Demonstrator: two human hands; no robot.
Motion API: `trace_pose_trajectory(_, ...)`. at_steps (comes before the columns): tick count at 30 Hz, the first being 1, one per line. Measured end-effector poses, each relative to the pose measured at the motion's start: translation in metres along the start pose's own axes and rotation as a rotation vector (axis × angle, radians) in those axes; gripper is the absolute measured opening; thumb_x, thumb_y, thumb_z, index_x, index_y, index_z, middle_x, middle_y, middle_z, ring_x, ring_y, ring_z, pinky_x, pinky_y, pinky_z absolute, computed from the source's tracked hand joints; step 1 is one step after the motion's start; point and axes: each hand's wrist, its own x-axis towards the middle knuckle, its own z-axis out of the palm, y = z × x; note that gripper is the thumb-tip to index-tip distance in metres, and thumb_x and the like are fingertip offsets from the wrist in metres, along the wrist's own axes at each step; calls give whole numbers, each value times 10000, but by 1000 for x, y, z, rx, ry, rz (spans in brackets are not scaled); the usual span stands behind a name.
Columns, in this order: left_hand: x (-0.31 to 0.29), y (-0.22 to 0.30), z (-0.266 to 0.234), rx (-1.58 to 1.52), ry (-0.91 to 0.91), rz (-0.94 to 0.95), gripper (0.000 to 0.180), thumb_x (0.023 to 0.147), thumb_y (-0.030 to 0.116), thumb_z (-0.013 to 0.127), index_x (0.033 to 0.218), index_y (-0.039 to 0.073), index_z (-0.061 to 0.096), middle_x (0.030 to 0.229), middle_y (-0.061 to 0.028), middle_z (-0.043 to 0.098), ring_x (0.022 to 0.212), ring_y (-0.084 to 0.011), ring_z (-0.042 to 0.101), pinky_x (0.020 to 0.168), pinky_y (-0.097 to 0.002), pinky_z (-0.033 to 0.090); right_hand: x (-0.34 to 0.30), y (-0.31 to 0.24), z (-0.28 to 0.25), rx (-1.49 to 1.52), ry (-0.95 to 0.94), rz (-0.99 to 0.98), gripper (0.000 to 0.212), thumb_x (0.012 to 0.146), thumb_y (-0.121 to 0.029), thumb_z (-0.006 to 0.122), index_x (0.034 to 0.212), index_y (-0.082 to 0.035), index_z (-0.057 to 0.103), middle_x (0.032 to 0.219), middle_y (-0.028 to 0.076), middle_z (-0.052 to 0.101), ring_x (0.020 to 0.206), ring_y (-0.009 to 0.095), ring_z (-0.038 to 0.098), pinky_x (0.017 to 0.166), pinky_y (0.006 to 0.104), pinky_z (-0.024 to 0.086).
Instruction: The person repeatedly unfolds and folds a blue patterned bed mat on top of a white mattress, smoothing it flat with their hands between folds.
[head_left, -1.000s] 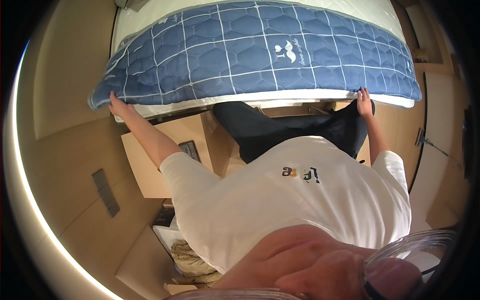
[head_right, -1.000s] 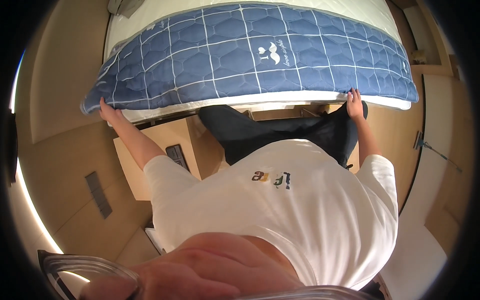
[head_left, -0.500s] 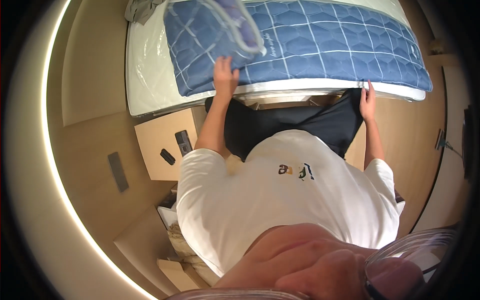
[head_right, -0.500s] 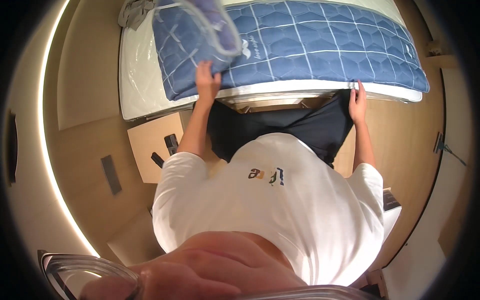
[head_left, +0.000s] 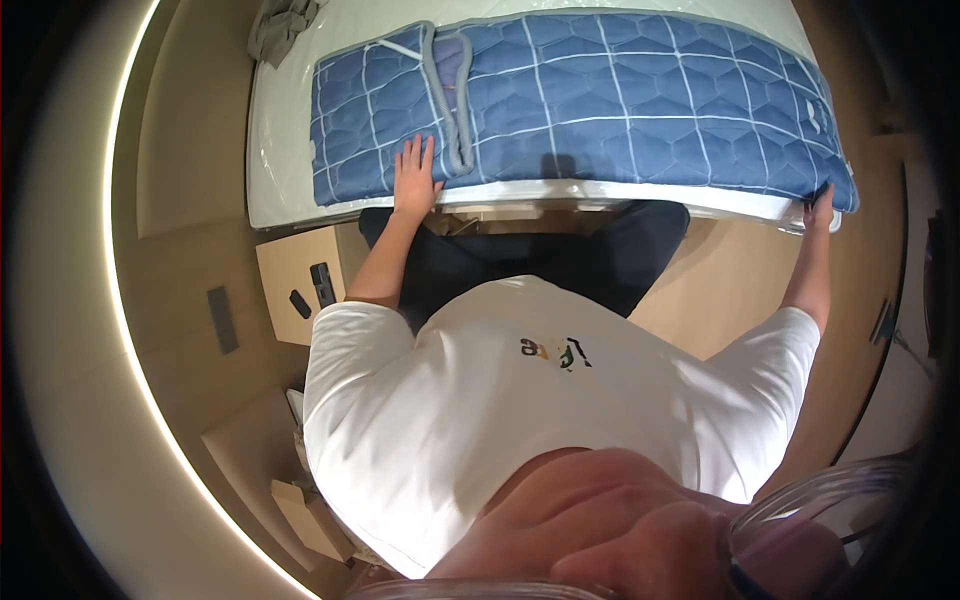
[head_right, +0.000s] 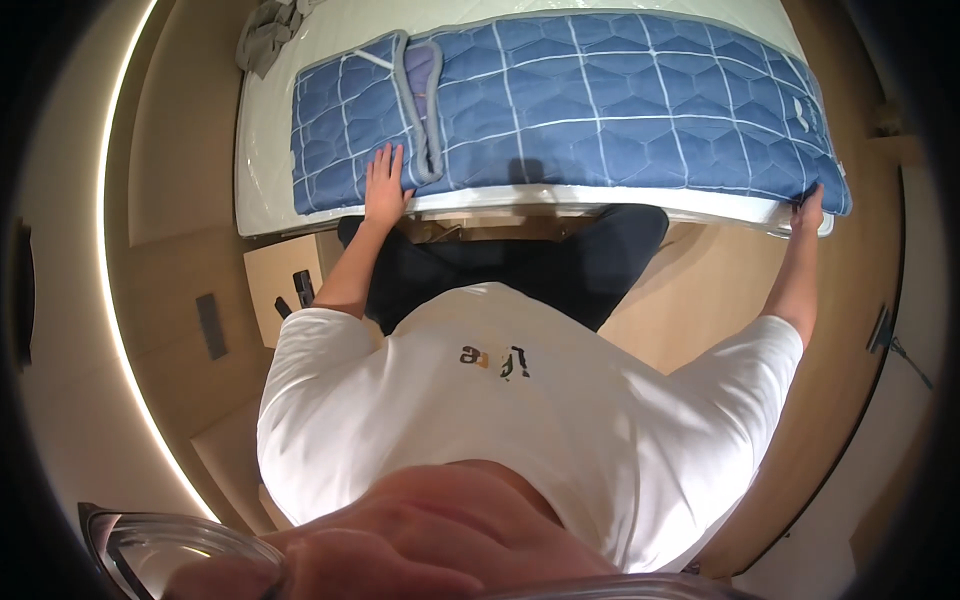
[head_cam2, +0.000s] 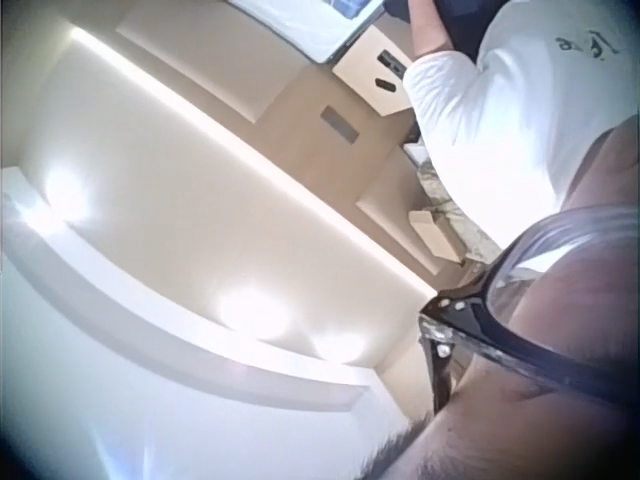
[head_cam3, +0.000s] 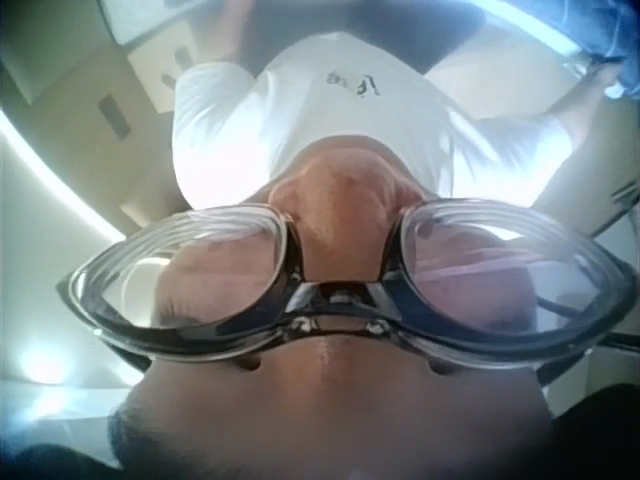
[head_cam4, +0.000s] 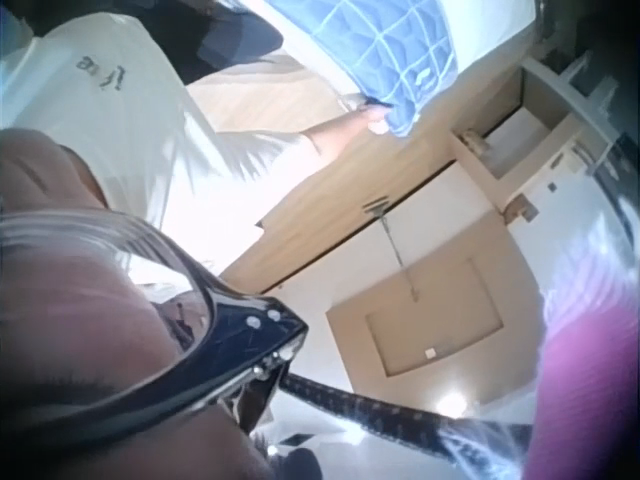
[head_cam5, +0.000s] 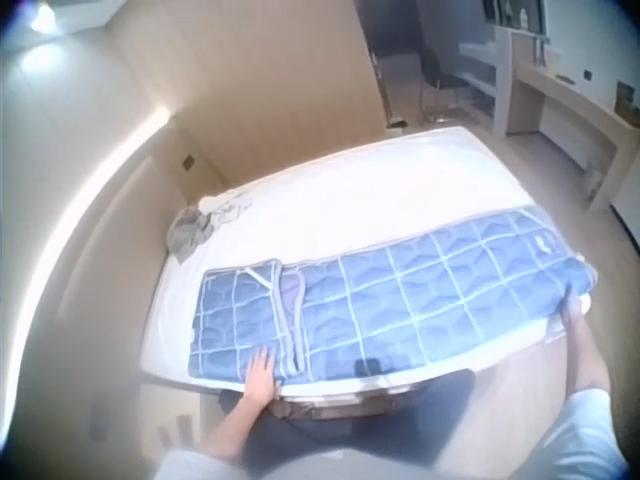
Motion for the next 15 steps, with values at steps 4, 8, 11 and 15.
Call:
trace_pose_trajectory(4,-4,7,23,-69,-30,-22,1039,780,242,841,1620,122,241,1657,-188,244,1511,-409,267,1229,-552,235,13,-40,34,318,112,-64,643,907,-337,762,1405,7,543,1375,148,610,1183,311,636,986,423,540)
trace_pose_trajectory(8,-20,0,10,-72,-45,-53,1043,766,238,844,1619,141,251,1651,-190,256,1504,-422,272,1213,-567,257,-121,-52,119,174,-115,-588,532,851,-210,800,1286,25,602,1216,155,678,1071,266,661,937,397,542)
trace_pose_trajectory(11,3,8,13,-112,-15,-11,1046,763,225,851,1616,138,252,1642,-192,268,1497,-428,278,1207,-578,261,-220,-49,149,-263,-87,-965,471,839,-236,818,1203,-1,632,1145,138,692,1000,229,652,907,365,509)
trace_pose_trajectory(15,0,11,22,-144,40,-5,1089,712,195,875,1605,114,257,1634,-160,293,1509,-407,267,1208,-584,250,-363,23,221,-527,-305,-1489,444,691,-122,709,1114,-14,631,1286,211,622,1219,416,560,1060,496,432)
